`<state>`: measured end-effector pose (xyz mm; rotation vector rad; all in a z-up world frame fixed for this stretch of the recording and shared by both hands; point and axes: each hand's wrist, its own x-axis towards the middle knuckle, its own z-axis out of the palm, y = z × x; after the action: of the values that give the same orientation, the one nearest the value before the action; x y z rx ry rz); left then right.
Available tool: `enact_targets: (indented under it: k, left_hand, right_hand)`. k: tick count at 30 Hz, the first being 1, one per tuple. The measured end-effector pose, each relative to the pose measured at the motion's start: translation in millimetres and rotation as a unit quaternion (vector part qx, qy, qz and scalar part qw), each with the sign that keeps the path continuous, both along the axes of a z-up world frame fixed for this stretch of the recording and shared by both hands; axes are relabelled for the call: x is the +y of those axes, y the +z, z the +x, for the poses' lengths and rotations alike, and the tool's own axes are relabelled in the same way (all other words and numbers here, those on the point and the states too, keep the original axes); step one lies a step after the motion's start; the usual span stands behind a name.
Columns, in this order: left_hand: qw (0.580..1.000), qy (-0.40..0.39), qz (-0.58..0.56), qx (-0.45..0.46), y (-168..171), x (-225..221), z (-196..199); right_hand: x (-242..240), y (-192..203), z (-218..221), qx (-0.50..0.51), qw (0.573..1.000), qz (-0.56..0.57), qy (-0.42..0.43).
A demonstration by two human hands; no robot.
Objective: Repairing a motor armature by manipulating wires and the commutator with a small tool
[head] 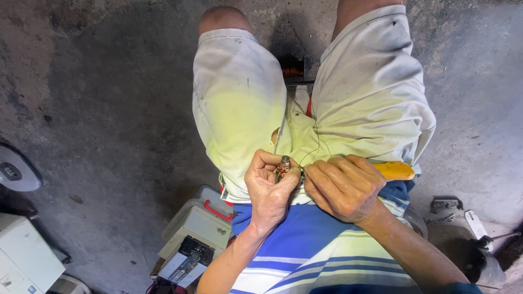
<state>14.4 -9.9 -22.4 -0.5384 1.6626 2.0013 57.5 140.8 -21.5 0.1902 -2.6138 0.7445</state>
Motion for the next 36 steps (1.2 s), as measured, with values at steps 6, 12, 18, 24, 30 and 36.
enact_targets:
  k: [6,12,18,24,30,36]
  left_hand:
    - [1.000,-0.005,-0.009,-0.002,1.5,0.4,-1.3]
    - [1.000,-0.011,-0.014,0.007,1.2,1.0,-1.7]
    - [0.998,-0.029,-0.035,0.033,-1.5,-1.2,-1.0]
    - [0.997,-0.030,-0.049,0.055,-13.1,-4.7,8.7]
    - [0.994,-0.032,-0.075,0.072,-16.0,-4.7,11.3]
    - [0.988,-0.050,-0.111,0.097,-14.2,-3.1,14.4]
  right_hand:
    - [1.7,2.3,-1.8,0.001,1.000,0.008,-0.005]
    - [-0.3,1.4,0.8,0.000,1.000,0.010,-0.004]
    - [0.0,3.3,-0.9,-0.006,1.000,0.021,-0.012]
    - [-0.1,1.2,4.9,-0.015,0.999,0.026,-0.011]
    - [1.5,1.4,3.7,-0.014,0.999,0.043,-0.025]
    - [1.1,-0.2,9.6,-0.027,0.998,0.054,-0.011]
